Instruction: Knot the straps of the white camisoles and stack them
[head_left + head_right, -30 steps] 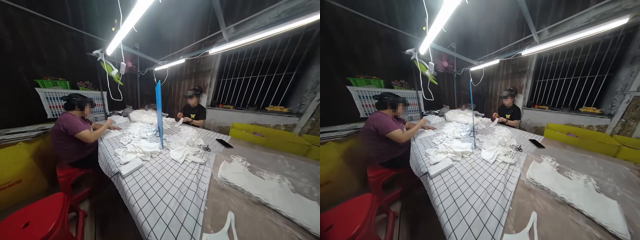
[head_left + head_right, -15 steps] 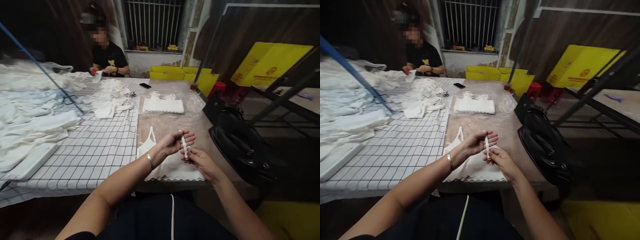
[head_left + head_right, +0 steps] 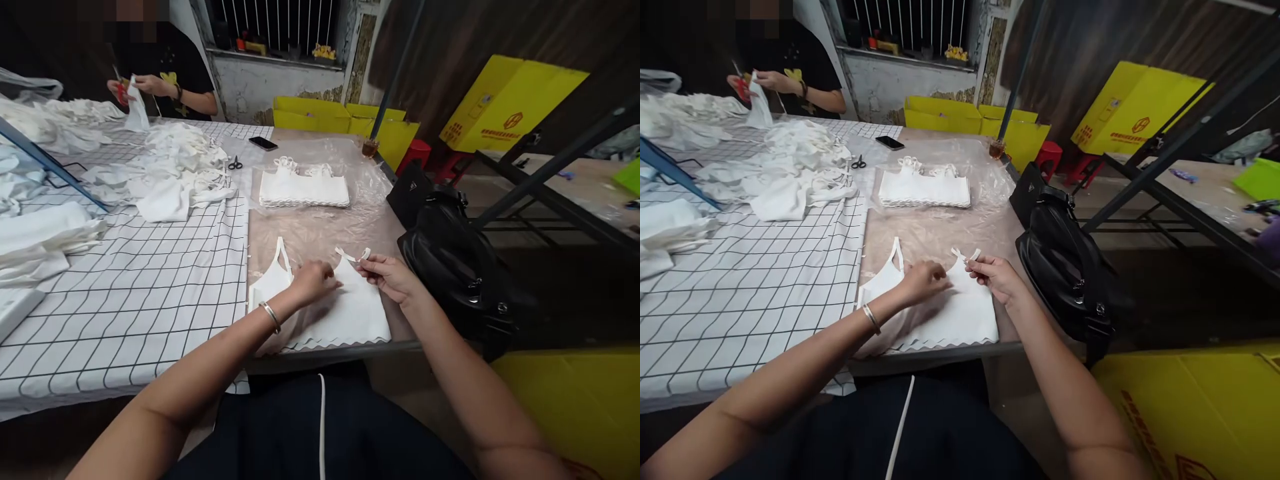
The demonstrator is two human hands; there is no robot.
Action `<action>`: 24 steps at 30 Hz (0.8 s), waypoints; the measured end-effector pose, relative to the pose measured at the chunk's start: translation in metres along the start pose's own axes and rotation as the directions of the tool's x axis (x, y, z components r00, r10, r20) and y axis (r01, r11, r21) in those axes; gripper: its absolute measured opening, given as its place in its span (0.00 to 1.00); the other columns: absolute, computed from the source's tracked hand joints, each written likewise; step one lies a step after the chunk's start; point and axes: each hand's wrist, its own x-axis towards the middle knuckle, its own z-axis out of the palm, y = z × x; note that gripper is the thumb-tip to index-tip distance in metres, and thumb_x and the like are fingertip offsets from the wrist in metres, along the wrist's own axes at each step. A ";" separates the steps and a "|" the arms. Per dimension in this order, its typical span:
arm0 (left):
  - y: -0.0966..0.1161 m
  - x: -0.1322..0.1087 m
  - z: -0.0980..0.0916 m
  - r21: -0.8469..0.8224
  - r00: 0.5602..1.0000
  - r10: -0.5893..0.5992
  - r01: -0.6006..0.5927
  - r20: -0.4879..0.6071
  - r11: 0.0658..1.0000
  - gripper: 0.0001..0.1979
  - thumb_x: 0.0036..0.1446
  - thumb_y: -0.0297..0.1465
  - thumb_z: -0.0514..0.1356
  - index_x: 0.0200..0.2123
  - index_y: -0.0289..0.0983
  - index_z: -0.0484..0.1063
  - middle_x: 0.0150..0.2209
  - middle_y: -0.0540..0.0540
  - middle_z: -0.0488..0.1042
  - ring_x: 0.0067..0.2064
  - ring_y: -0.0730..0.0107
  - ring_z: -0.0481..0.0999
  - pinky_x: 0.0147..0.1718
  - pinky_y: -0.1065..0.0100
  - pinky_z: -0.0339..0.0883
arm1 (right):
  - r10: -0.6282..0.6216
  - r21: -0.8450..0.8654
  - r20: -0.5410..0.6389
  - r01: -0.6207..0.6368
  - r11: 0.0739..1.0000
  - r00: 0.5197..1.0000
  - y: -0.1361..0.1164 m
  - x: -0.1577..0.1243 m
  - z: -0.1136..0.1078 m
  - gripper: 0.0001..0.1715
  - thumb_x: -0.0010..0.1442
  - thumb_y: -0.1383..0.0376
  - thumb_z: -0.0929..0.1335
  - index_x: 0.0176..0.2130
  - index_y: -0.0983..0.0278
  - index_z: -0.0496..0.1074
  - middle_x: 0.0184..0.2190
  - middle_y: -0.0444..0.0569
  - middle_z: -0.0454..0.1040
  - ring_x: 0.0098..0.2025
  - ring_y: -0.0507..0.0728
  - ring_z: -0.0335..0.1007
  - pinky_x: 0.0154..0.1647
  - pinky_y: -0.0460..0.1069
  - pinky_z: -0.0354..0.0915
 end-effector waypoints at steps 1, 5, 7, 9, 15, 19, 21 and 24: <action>0.000 -0.005 0.005 0.094 1.000 0.015 -0.015 0.001 0.995 0.13 0.53 0.39 0.65 0.36 0.36 0.74 0.39 0.42 0.77 0.47 0.52 0.71 0.49 0.51 0.59 | 0.000 -0.020 -0.012 0.000 1.000 1.000 0.000 0.004 -0.002 0.20 0.36 0.57 0.80 0.27 0.65 0.74 0.26 0.46 0.75 0.26 0.50 0.65 0.22 0.44 0.53; 0.005 -0.010 0.020 0.193 1.000 0.023 -0.024 0.009 0.981 0.16 0.51 0.39 0.66 0.40 0.36 0.74 0.42 0.40 0.76 0.49 0.49 0.69 0.49 0.50 0.57 | -0.050 -0.170 -0.013 0.047 0.984 0.999 0.008 0.013 -0.006 0.21 0.34 0.57 0.79 0.25 0.65 0.73 0.23 0.44 0.73 0.25 0.50 0.64 0.22 0.44 0.52; 0.008 -0.006 0.022 0.156 0.999 0.003 -0.010 0.046 0.988 0.14 0.50 0.39 0.67 0.39 0.37 0.74 0.43 0.41 0.75 0.49 0.50 0.69 0.48 0.51 0.57 | -0.066 -0.240 0.003 0.065 0.969 0.998 0.016 0.013 -0.006 0.20 0.34 0.56 0.79 0.25 0.65 0.73 0.22 0.42 0.71 0.25 0.50 0.62 0.25 0.45 0.54; 0.010 -0.001 0.023 0.114 0.997 -0.004 -0.005 0.080 0.993 0.13 0.50 0.38 0.67 0.37 0.38 0.75 0.44 0.42 0.75 0.49 0.50 0.69 0.49 0.51 0.57 | -0.069 -0.304 0.032 0.076 0.950 0.997 0.022 0.012 -0.007 0.19 0.37 0.56 0.77 0.26 0.65 0.73 0.22 0.41 0.71 0.26 0.51 0.62 0.28 0.46 0.56; 0.013 0.005 0.029 0.028 0.996 -0.007 0.005 0.089 1.000 0.11 0.51 0.35 0.66 0.38 0.38 0.77 0.38 0.44 0.78 0.49 0.51 0.69 0.51 0.51 0.54 | -0.161 -0.510 0.131 0.205 0.835 0.978 0.029 0.011 -0.011 0.12 0.44 0.57 0.70 0.25 0.64 0.71 0.25 0.43 0.69 0.30 0.53 0.61 0.32 0.47 0.55; 0.012 0.005 0.032 0.004 0.998 -0.006 0.006 0.063 1.000 0.09 0.55 0.37 0.64 0.32 0.38 0.78 0.40 0.43 0.78 0.49 0.51 0.69 0.52 0.48 0.52 | -0.189 -0.598 0.194 0.268 0.755 0.963 0.029 0.011 -0.013 0.10 0.47 0.59 0.68 0.24 0.64 0.69 0.26 0.43 0.67 0.31 0.53 0.60 0.33 0.48 0.55; 0.012 0.005 0.032 -0.004 0.998 -0.013 0.013 0.062 1.000 0.09 0.54 0.37 0.64 0.31 0.37 0.78 0.40 0.43 0.78 0.49 0.52 0.69 0.52 0.49 0.52 | -0.201 -0.620 0.214 0.292 0.728 0.956 0.030 0.010 -0.013 0.09 0.48 0.60 0.68 0.24 0.64 0.69 0.27 0.44 0.67 0.32 0.54 0.61 0.34 0.48 0.56; 0.012 0.005 0.033 -0.007 0.998 -0.022 0.023 0.057 1.000 0.09 0.54 0.37 0.64 0.30 0.37 0.78 0.39 0.44 0.77 0.49 0.54 0.70 0.52 0.51 0.53 | -0.218 -0.640 0.227 0.314 0.701 0.949 0.031 0.009 -0.012 0.08 0.49 0.61 0.67 0.25 0.64 0.69 0.29 0.44 0.68 0.34 0.55 0.63 0.36 0.49 0.57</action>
